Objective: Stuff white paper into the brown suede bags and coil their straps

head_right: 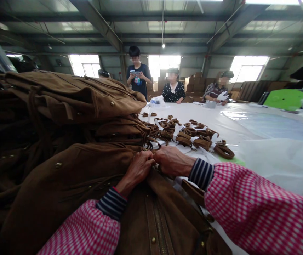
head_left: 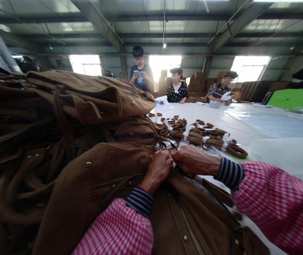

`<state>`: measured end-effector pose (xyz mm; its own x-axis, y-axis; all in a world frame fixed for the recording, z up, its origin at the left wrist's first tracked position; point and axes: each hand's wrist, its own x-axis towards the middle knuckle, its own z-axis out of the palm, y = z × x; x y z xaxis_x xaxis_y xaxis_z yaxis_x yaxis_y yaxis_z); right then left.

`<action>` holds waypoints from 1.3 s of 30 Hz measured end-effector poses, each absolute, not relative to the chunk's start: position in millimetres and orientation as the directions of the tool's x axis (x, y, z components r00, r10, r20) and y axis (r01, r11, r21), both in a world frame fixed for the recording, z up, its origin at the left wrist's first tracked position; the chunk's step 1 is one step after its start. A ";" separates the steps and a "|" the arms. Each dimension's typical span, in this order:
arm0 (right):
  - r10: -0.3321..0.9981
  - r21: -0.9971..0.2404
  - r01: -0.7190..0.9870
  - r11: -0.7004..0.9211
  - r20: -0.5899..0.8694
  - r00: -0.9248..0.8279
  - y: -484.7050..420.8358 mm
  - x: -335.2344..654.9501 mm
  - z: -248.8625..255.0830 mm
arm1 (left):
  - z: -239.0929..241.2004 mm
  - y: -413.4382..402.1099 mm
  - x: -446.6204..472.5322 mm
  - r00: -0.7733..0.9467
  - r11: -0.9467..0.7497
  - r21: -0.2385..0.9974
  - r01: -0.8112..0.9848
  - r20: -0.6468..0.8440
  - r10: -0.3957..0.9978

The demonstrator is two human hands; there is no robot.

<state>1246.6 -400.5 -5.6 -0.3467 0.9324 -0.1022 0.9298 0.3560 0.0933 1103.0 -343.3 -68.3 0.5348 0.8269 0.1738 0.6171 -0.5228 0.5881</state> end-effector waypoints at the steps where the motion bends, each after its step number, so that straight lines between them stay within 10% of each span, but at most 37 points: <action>1: 0.936 0.099 0.933 0.346 -0.106 -0.336 -401.3 1245.7 -5.4 | -69.0 -343.0 1103.2 0.532 -0.523 0.584 0.621 0.175 0.828; 39: 0.933 -0.080 0.931 0.357 0.073 -0.352 -412.0 1260.5 -37.9 | -80.7 -342.3 1103.1 0.554 -0.573 0.459 0.680 0.191 0.810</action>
